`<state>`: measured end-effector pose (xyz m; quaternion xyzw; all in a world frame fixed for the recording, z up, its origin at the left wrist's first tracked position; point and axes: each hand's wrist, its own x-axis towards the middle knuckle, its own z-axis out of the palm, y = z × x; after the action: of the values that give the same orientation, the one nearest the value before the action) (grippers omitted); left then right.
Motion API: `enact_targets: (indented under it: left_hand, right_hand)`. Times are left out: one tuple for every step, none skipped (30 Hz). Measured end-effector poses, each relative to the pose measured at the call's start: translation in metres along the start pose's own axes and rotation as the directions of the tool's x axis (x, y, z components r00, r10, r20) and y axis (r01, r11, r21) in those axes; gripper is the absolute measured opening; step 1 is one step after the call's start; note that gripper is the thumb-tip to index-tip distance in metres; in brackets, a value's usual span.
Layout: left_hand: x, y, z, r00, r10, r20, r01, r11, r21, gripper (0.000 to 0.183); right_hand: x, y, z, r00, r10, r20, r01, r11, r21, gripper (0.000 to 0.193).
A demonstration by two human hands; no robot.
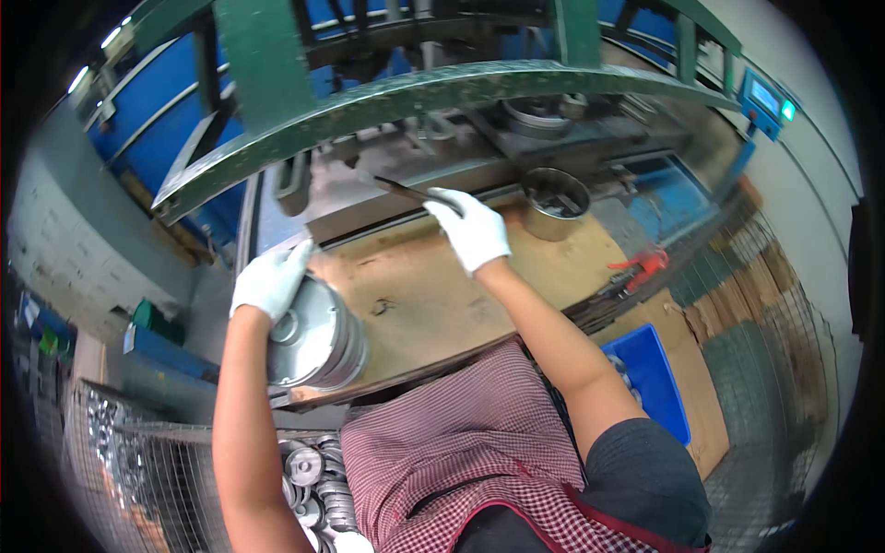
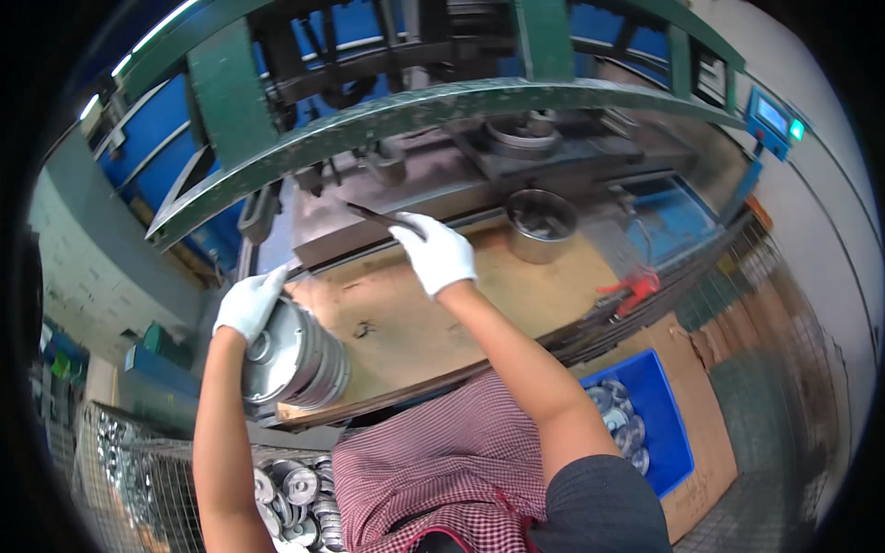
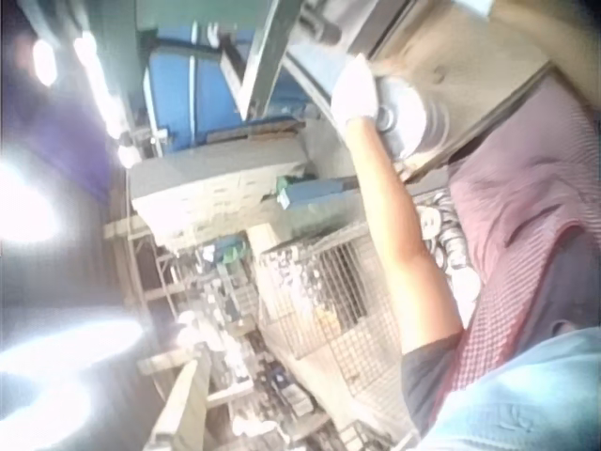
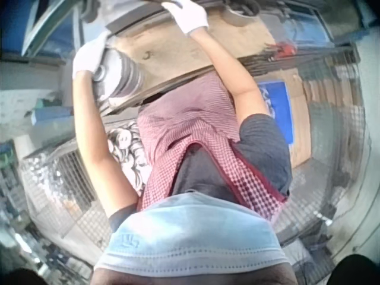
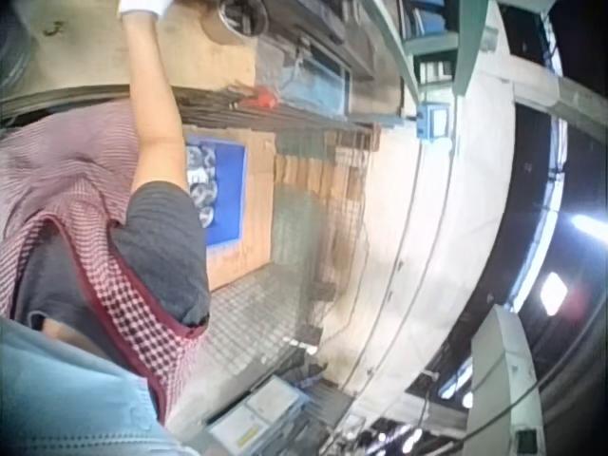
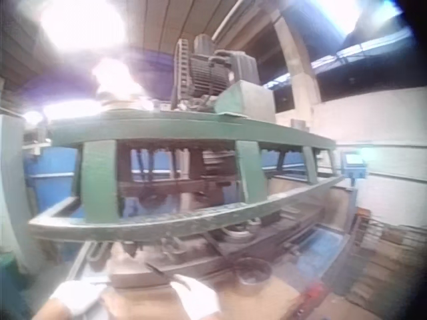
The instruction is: The recorder is inspecting and cleaning circular metal components at a workstation, using a small brush and placing them into stacks and bins.
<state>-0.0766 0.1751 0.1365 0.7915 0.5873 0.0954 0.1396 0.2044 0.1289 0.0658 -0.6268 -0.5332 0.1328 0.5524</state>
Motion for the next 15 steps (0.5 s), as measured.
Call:
enact_targets:
  left_hand:
    - [0.002, -0.005, 0.0, 1.0, 0.005, 0.001, -0.005, 1.0, -0.001, 0.057]
    - [0.002, -0.007, 0.001, 1.0, 0.001, -0.004, -0.001, 1.0, 0.027, 0.057]
    - [0.005, -0.006, 0.002, 1.0, -0.002, -0.013, 0.003, 0.999, 0.053, 0.056]
    - [0.007, -0.004, 0.002, 1.0, 0.004, -0.014, -0.004, 0.999, 0.051, 0.056]
    - [0.007, -0.004, 0.002, 1.0, -0.015, 0.003, 0.015, 0.997, 0.073, 0.057]
    - [0.007, -0.003, 0.002, 0.999, -0.031, 0.02, 0.029, 0.995, 0.095, 0.057]
    - [0.008, 0.0, 0.002, 0.999, -0.025, 0.023, 0.023, 0.995, 0.095, 0.057]
    - [0.008, 0.002, 0.002, 0.999, -0.035, 0.036, 0.031, 0.995, 0.099, 0.057]
    - [0.007, 0.003, 0.001, 0.998, -0.048, 0.049, 0.042, 0.993, 0.107, 0.057]
    - [0.006, 0.004, 0.0, 0.998, -0.042, 0.049, 0.037, 0.994, 0.107, 0.057]
    - [0.006, 0.005, 0.001, 0.998, -0.038, 0.049, 0.032, 0.994, 0.102, 0.057]
    - [0.006, 0.003, 0.0, 0.998, -0.043, 0.043, 0.038, 0.994, 0.098, 0.057]
    - [0.005, 0.004, 0.0, 0.998, -0.047, 0.036, 0.043, 0.994, 0.098, 0.057]
    - [0.003, 0.007, 0.001, 1.0, -0.02, 0.022, 0.018, 0.995, 0.094, 0.057]
    - [-0.001, 0.008, 0.002, 1.0, 0.001, 0.009, -0.002, 0.996, 0.09, 0.057]
  right_hand:
    - [-0.006, 0.007, -0.022, 0.999, -0.032, -0.039, 0.031, 0.999, -0.007, 0.036]
    - [-0.009, 0.024, -0.047, 0.987, -0.118, -0.105, 0.11, 0.991, -0.079, 0.037]
    - [-0.01, 0.036, -0.077, 0.977, -0.131, -0.17, 0.107, 0.983, -0.147, 0.036]
    - [-0.009, 0.053, -0.105, 0.974, -0.064, -0.216, 0.038, 0.992, -0.121, 0.036]
    - [-0.01, 0.06, -0.129, 0.954, 0.0, -0.301, -0.047, 0.988, -0.149, 0.036]
    - [-0.009, 0.058, -0.15, 0.945, 0.072, -0.32, -0.14, 0.97, -0.196, 0.035]
    - [-0.004, 0.071, -0.166, 0.94, 0.072, -0.333, -0.191, 0.92, -0.343, 0.037]
    - [0.003, 0.083, -0.177, 0.948, 0.161, -0.274, -0.269, 0.864, -0.426, 0.037]
    - [0.008, 0.086, -0.182, 0.942, 0.256, -0.218, -0.334, 0.795, -0.507, 0.037]
    - [0.012, 0.092, -0.184, 0.941, 0.256, -0.224, -0.336, 0.794, -0.507, 0.037]
    - [0.016, 0.102, -0.184, 0.941, 0.277, -0.196, -0.339, 0.761, -0.553, 0.037]
    - [0.02, 0.102, -0.18, 0.942, 0.296, -0.16, -0.331, 0.731, -0.597, 0.036]
    - [0.021, 0.101, -0.181, 0.944, 0.29, -0.156, -0.324, 0.735, -0.595, 0.036]
    - [0.019, 0.099, -0.183, 0.945, 0.241, -0.219, -0.323, 0.782, -0.533, 0.038]
    - [0.017, 0.096, -0.182, 0.94, 0.196, -0.278, -0.311, 0.827, -0.469, 0.039]
